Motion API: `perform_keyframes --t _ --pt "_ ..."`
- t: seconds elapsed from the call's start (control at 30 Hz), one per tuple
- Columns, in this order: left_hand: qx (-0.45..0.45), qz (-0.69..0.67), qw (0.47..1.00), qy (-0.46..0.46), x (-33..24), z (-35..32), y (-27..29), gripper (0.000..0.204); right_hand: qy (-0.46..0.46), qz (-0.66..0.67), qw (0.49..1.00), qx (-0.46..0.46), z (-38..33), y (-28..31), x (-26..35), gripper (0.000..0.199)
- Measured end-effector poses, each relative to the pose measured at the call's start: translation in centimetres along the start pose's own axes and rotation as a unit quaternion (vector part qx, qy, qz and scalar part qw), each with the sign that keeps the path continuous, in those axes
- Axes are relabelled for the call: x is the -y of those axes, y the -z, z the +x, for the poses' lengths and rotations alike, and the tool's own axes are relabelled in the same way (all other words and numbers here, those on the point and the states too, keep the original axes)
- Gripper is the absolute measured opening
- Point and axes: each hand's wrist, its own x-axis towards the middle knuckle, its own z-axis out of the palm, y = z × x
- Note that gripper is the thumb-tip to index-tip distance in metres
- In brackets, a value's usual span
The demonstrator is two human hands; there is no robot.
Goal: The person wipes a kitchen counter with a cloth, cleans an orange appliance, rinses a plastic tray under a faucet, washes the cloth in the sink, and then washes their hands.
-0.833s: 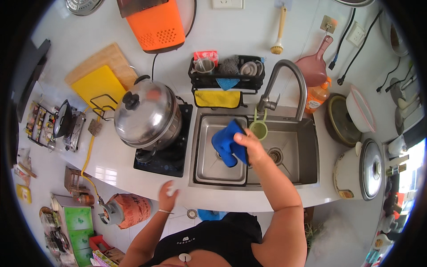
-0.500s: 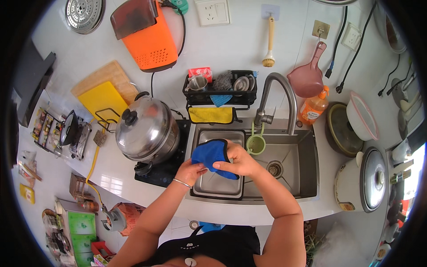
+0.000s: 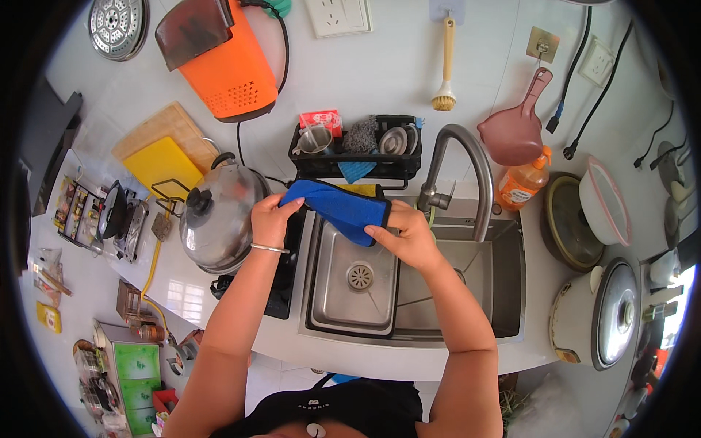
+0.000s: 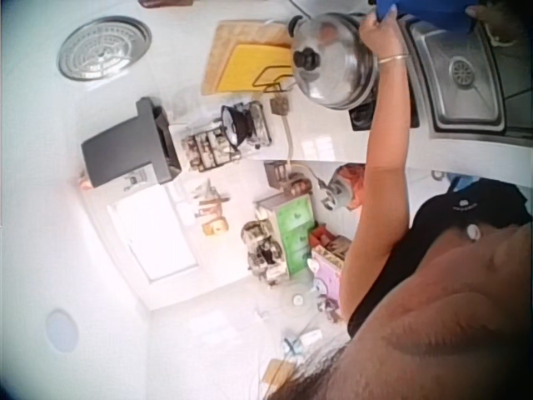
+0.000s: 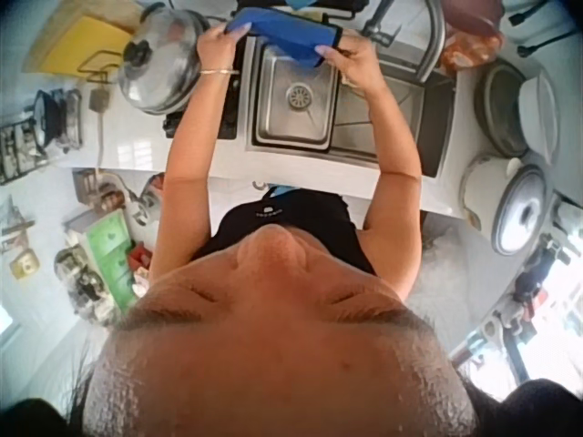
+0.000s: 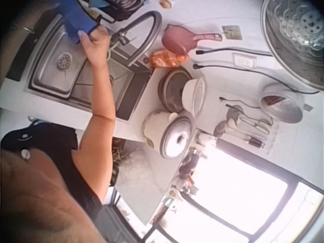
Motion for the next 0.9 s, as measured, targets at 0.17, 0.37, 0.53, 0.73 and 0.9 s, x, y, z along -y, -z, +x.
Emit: perform_keyframes --t 0.17,0.37,0.53,0.73,0.9 --pt "0.075 0.1 0.992 -0.004 -0.5 0.2 0.2 0.025 0.0 0.033 0.997 -0.074 -0.1 -0.4 -1.1 0.009" --pt "0.032 -0.184 0.982 0.038 -1.4 0.3 -0.6 0.021 -0.013 0.114 0.988 -0.106 0.7 -0.5 -0.8 0.011" --pt "0.015 -0.116 0.992 0.043 0.0 2.1 -1.6 0.028 0.035 0.013 0.989 -0.143 1.8 -0.5 -1.7 0.014" --pt "-0.071 0.142 0.985 -0.073 -1.2 5.0 -3.4 0.042 -0.084 -0.282 0.941 -0.165 4.4 0.4 -2.4 0.025" --pt "-0.065 0.265 0.953 -0.131 -0.6 6.0 -4.1 0.043 -0.049 -0.42 0.883 -0.203 4.4 0.2 -3.4 0.016"
